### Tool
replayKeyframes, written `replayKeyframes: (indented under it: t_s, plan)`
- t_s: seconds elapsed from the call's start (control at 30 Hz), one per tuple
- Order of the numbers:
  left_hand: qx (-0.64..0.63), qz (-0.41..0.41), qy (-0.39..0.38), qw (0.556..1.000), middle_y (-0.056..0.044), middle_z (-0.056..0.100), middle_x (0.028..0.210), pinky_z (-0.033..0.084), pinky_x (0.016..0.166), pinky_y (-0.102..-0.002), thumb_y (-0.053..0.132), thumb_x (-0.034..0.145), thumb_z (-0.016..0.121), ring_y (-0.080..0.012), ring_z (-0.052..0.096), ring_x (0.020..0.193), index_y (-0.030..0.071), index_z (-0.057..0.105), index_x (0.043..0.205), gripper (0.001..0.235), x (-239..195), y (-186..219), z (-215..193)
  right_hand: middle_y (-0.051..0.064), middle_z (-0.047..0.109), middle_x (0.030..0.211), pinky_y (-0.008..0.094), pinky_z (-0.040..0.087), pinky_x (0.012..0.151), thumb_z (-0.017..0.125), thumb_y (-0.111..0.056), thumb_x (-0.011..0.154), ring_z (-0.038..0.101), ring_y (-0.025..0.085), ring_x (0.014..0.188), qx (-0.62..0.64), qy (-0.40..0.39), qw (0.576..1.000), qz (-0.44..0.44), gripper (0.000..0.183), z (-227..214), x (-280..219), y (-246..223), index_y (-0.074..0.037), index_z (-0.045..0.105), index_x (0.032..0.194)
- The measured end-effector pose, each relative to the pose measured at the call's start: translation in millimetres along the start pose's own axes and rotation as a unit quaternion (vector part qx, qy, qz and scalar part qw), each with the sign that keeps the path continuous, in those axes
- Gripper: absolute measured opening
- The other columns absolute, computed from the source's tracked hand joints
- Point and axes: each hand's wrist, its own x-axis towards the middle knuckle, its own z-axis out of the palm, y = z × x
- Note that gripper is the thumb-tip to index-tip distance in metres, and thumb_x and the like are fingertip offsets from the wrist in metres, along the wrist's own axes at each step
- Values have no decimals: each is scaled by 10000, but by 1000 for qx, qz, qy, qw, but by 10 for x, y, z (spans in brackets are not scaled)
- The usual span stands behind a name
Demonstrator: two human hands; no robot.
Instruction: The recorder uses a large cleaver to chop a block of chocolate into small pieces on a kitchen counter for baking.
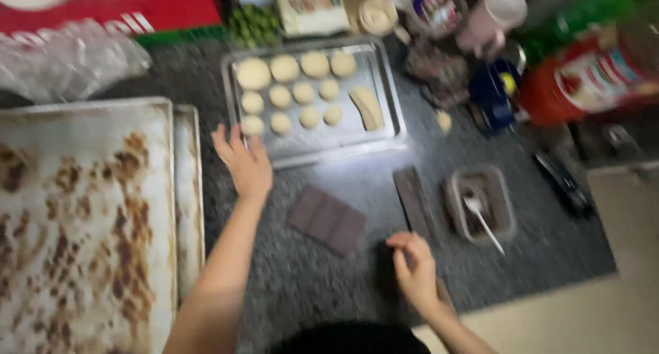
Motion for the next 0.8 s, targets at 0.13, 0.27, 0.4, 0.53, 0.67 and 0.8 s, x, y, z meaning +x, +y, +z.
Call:
replayKeyframes:
  t_s: [0.13, 0.27, 0.4, 0.53, 0.67, 0.8]
  plan:
    - [-67, 3, -87, 994, -272, 387, 1517, 287, 1248, -540, 191, 993, 652, -454, 354, 1464, -32, 457, 1439, 535, -1109, 492, -361, 121, 698, 1090, 406, 494, 1001, 622, 18, 899, 658, 299, 1098, -57, 51, 996, -40, 147, -308, -56, 55, -53, 686, 1011]
    - [-47, 70, -216, 973, -261, 402, 1497, 192, 1238, -577, 197, 806, 773, -447, 362, 1436, -39, 410, 1451, 777, -1652, 723, -784, 139, 630, 1188, 401, 464, 1014, 660, -50, 903, 584, 328, 1138, -81, 123, 987, 67, 214, -392, -212, 206, -65, 680, 1116]
    - [-13, 206, -397, 894, -258, 314, 1560, 138, 1212, -576, 220, 591, 906, -434, 266, 1473, -80, 293, 1515, 1149, -1577, 763, -961, 244, 550, 1251, 499, 374, 1025, 798, -155, 784, 484, 441, 1205, -242, 94, 962, 87, 433, -260, -447, 799, -48, 659, 1180]
    - [150, 333, -445, 818, -186, 280, 1631, 165, 1264, -495, 223, 505, 957, -355, 253, 1529, -31, 294, 1559, 1271, -1277, 793, -739, 313, 502, 1285, 520, 385, 1020, 833, -185, 735, 467, 489, 1179, -255, 94, 956, 112, 567, -173, -584, 772, -22, 606, 1228]
    - [231, 466, -443, 731, -156, 340, 1618, 187, 1261, -471, 238, 439, 990, -310, 304, 1520, 1, 340, 1536, 1297, -1009, 812, -333, 322, 513, 1299, 511, 406, 1086, 761, -138, 812, 492, 495, 1215, -191, 60, 975, 100, 698, -181, -634, 852, 13, 477, 1431]
    - [280, 473, -530, 646, -146, 411, 1547, 197, 1248, -439, 239, 373, 1021, -290, 344, 1486, 27, 359, 1500, 1324, -850, 989, -46, 326, 574, 1276, 507, 441, 1044, 713, -61, 767, 554, 486, 1180, -143, 75, 986, 38, 713, -232, -632, 931, 35, 446, 1421]
